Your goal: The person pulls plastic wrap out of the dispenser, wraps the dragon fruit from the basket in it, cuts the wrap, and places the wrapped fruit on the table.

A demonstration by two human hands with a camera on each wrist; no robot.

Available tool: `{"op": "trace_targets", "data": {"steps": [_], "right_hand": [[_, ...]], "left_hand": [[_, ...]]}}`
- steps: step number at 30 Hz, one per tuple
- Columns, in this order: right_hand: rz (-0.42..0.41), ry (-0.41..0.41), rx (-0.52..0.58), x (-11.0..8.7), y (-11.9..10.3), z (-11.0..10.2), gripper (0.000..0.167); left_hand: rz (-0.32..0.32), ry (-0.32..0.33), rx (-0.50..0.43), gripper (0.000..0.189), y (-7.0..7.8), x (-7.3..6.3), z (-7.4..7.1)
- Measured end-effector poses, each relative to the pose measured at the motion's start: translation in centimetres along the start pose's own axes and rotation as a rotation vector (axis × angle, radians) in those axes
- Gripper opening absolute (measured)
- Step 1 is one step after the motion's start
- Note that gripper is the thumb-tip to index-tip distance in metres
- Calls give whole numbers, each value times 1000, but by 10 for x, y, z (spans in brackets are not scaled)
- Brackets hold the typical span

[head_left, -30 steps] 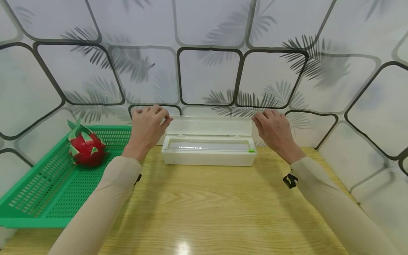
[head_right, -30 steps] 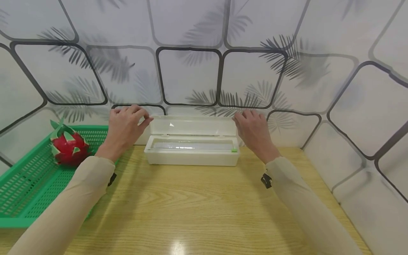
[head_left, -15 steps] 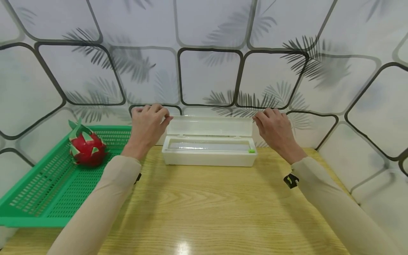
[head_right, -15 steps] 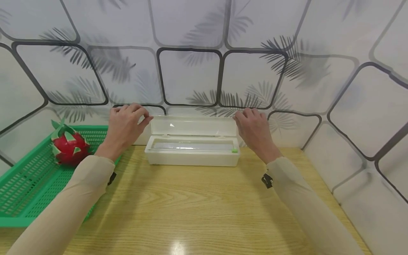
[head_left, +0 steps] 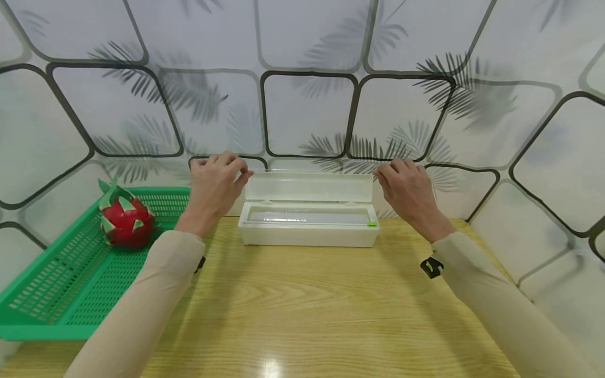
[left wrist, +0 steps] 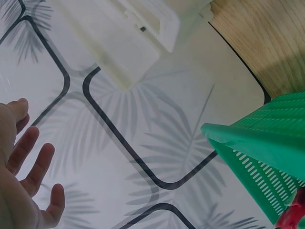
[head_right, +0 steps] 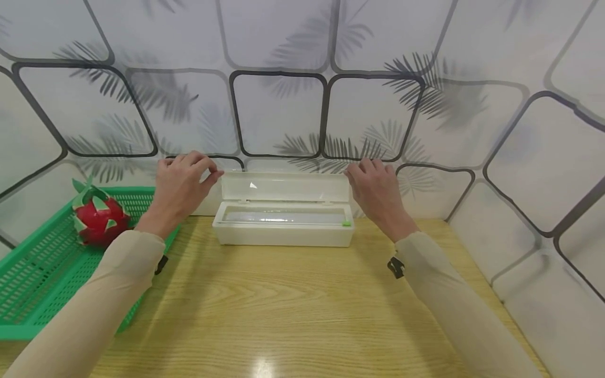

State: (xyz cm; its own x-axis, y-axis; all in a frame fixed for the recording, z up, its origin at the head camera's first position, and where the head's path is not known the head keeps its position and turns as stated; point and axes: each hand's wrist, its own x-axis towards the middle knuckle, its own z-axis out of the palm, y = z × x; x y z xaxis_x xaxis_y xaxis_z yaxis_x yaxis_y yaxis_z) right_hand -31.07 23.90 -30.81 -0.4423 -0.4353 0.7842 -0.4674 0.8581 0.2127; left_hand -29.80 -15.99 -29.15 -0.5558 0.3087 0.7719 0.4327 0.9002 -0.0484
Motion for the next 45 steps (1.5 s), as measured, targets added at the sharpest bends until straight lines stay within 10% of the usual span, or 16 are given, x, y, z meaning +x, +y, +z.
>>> {"op": "trace_targets", "data": {"steps": [45], "right_hand": [[39,29,4,16,2,-11,19]], "left_hand": [[-41,-3,-61,18,-5,15,-13]]}}
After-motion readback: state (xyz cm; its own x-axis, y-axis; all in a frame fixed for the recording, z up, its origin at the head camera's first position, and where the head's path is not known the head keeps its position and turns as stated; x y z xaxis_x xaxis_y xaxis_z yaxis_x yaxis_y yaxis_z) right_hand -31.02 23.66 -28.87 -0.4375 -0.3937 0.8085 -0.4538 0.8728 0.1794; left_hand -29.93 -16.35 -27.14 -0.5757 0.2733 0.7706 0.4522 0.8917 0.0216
